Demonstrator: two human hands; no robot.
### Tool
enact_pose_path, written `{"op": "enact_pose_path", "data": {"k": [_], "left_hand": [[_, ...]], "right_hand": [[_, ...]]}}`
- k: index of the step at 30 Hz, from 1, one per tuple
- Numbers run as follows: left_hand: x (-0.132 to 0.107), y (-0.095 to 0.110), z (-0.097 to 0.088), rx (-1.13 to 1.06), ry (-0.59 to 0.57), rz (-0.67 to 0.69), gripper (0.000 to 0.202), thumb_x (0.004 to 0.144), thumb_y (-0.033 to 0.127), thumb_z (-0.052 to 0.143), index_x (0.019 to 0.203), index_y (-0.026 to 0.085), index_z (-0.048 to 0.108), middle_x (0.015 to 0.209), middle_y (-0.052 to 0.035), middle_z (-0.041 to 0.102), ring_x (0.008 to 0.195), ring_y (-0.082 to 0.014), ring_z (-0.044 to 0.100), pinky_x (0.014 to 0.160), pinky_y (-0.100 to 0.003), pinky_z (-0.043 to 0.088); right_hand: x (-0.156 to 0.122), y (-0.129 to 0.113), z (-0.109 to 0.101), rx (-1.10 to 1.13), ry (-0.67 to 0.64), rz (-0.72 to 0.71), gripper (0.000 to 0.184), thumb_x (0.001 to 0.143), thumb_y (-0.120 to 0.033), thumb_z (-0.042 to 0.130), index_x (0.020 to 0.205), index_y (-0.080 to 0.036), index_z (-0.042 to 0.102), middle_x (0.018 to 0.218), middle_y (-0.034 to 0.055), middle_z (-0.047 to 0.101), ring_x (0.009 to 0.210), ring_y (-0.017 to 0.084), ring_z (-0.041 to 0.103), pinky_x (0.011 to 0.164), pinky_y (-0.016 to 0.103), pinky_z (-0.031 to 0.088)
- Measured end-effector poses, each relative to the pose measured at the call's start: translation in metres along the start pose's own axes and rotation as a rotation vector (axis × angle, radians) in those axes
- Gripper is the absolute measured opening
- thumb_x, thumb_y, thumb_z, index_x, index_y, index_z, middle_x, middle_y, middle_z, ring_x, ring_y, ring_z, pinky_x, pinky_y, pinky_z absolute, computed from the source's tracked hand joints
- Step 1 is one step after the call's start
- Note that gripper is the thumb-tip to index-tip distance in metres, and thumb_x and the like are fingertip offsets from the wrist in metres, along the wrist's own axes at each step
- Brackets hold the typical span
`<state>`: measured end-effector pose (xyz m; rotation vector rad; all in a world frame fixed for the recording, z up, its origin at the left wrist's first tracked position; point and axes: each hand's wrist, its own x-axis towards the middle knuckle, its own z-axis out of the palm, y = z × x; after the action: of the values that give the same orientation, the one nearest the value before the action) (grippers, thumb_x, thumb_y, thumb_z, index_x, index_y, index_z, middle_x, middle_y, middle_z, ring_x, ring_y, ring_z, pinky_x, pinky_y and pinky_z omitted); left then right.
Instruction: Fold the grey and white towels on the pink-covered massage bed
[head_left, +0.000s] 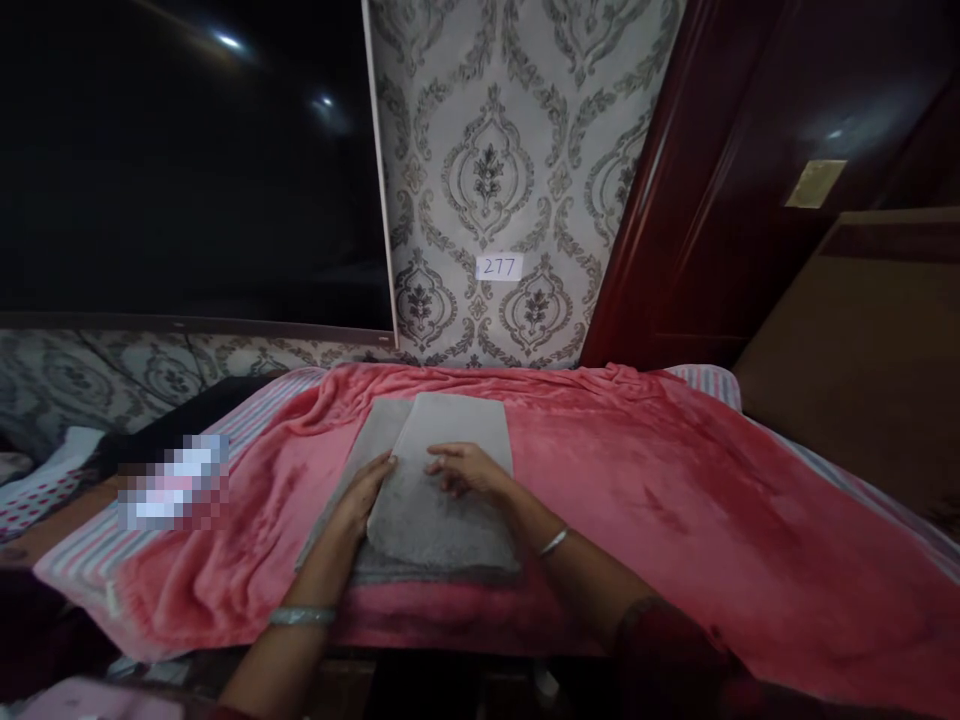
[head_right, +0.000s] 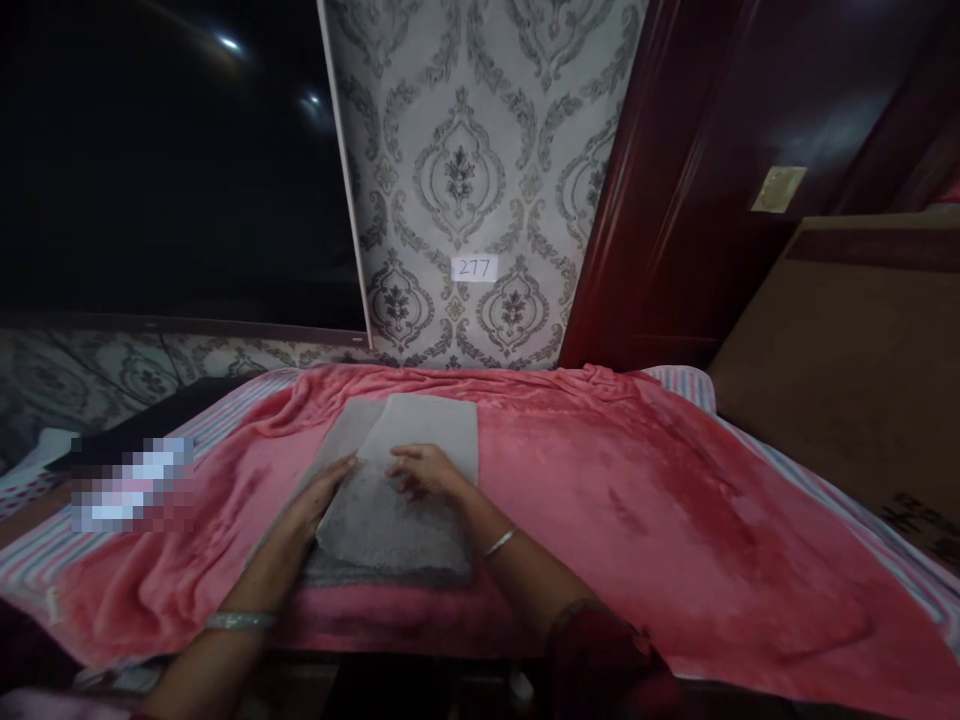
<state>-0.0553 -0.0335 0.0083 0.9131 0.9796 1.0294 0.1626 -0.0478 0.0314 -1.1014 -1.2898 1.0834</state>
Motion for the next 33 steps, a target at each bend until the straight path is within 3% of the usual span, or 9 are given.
{"op": "enact_pose_path", "data": {"k": [3,7,10,14,17,23,33], "left_hand": [[0.004,0.008,0.000,0.292,0.011,0.025,0.044,0.071,0.041,0.072,0.106,0.014,0.070,0.087,-0.0093,0.077,0.077,-0.0231,0.073,0.070,-0.032,0.057],[0.024,0.020,0.004,0.606,0.069,0.017,0.039,0.075,0.048,0.066,0.091,0.012,0.070,0.078,-0.0105,0.075,0.070,-0.0248,0.071,0.064,-0.034,0.055],[0.044,0.025,0.013,0.788,0.193,0.051,0.027,0.072,0.040,0.071,0.078,0.014,0.067,0.079,-0.0116,0.074,0.081,-0.0283,0.071,0.068,-0.033,0.054],[0.057,0.028,0.024,1.034,0.339,0.133,0.012,0.077,0.027,0.067,0.079,0.016,0.066,0.105,-0.0156,0.074,0.111,-0.0297,0.065,0.090,-0.033,0.049],[0.051,0.035,0.019,1.149,0.397,0.150,0.015,0.084,0.026,0.057,0.091,0.016,0.067,0.115,-0.0152,0.072,0.117,-0.0271,0.063,0.096,-0.032,0.045],[0.032,0.045,-0.010,1.253,0.420,0.054,0.014,0.081,0.026,0.058,0.083,0.016,0.068,0.103,-0.0150,0.075,0.108,-0.0289,0.067,0.088,-0.031,0.049],[0.005,0.040,-0.022,1.264,0.338,0.081,0.029,0.074,0.041,0.068,0.087,0.015,0.069,0.100,-0.0140,0.075,0.099,-0.0317,0.069,0.081,-0.032,0.050]], "right_hand": [[0.000,0.012,-0.046,0.058,0.005,0.187,0.027,0.074,-0.033,0.073,0.098,-0.023,0.075,0.083,0.0051,0.074,0.052,0.013,0.057,0.043,0.023,0.041],[-0.007,0.030,-0.121,0.053,0.224,0.160,0.036,0.067,-0.038,0.068,0.097,-0.020,0.070,0.074,0.0019,0.069,0.048,0.010,0.050,0.043,0.020,0.037],[-0.017,0.049,-0.152,0.048,0.350,0.115,0.041,0.062,-0.044,0.067,0.094,-0.018,0.068,0.065,-0.0009,0.062,0.046,0.009,0.046,0.043,0.021,0.034],[-0.025,0.072,-0.160,0.062,0.399,0.049,0.050,0.056,-0.048,0.068,0.095,-0.017,0.068,0.069,0.0001,0.062,0.049,0.010,0.049,0.046,0.024,0.037],[-0.023,0.082,-0.161,0.050,0.383,0.028,0.052,0.056,-0.049,0.068,0.095,-0.016,0.069,0.069,0.0002,0.062,0.048,0.010,0.048,0.046,0.025,0.038],[-0.019,0.089,-0.166,0.052,0.365,0.011,0.051,0.058,-0.050,0.067,0.096,-0.016,0.070,0.070,0.0006,0.063,0.049,0.010,0.049,0.046,0.025,0.038],[-0.021,0.088,-0.166,0.023,0.359,0.008,0.052,0.060,-0.053,0.068,0.096,-0.015,0.071,0.072,0.0019,0.063,0.052,0.010,0.049,0.048,0.025,0.038]]}}
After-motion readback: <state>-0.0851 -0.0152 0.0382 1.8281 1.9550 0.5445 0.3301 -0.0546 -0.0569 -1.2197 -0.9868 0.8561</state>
